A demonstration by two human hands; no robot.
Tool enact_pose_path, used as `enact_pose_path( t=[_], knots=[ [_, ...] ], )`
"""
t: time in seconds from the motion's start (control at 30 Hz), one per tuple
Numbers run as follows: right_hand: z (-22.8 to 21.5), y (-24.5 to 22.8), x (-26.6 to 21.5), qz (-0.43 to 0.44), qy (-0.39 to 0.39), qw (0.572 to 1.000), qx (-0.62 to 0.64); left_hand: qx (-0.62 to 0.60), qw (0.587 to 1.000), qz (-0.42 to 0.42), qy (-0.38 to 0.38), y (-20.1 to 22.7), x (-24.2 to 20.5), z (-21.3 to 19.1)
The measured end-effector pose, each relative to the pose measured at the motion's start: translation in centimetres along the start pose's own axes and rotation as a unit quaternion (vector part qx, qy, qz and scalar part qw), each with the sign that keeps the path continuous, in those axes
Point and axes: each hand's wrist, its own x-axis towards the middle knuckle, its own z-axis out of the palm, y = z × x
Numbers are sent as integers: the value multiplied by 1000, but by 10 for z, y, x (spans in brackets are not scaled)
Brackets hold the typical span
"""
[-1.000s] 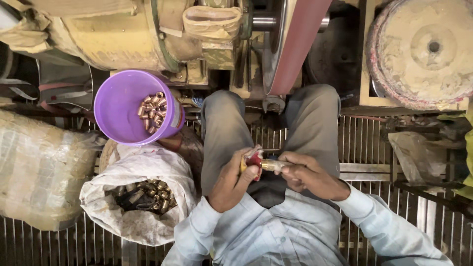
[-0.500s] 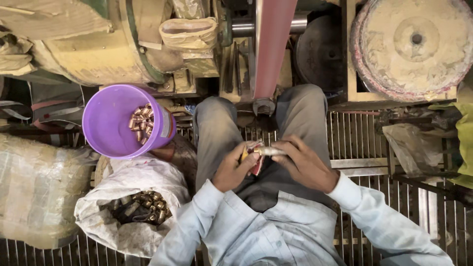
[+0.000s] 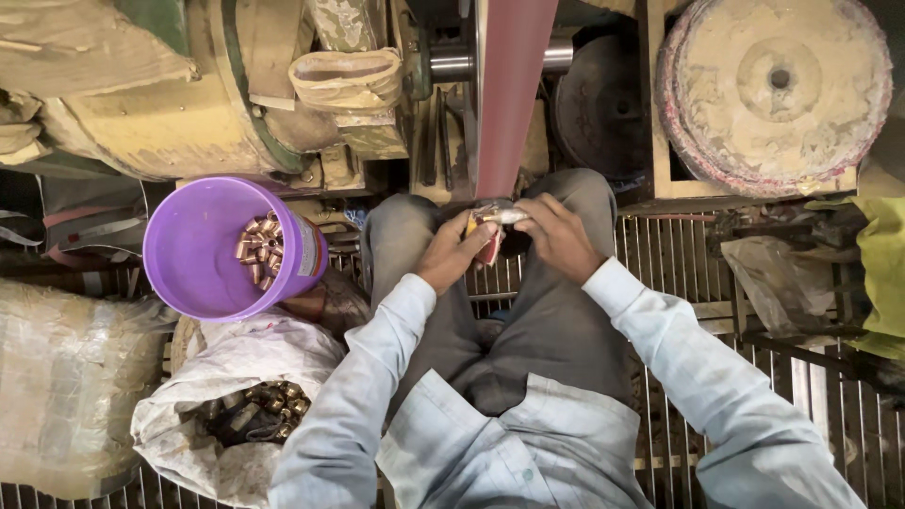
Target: The person sits on a metal grate floor and repeatedly picks up small brass-colored metal parts from a white sack. They hold each part against a moving belt sander to polish it, then place the finished part into a purple bucket.
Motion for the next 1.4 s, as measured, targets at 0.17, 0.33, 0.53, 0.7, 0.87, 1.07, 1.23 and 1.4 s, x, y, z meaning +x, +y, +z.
enact_pose_path(
  t=[0.17,0.33,0.53,0.7,0.87,1.07,1.23,1.4],
  knots=[
    [6,10,5,9,8,1000,-5,-16,1000,13,9,-9,16,4],
    [7,13,9,-5,6,1000,-15,-49,999,-4,21,-16,23,7],
    [9,17,13,-6,-1,1000,-17,-76,997,-27,21,-16,27,8],
    [9,17,14,10,-14,1000,-16,-83,996,-31,30,-16,27,9],
    [8,17,12,27,-25,999,-16,-85,996,-28,28,-21,28,10],
    [8,24,17,32,-38,999,13,-93,994,-45,27,-21,35,8],
    [5,16,11,5,-10,1000,2,-90,996,-23,9,-16,27,8],
    [8,4,7,-31,48,998,-32,-75,997,14,-7,-12,18,7]
  ],
)
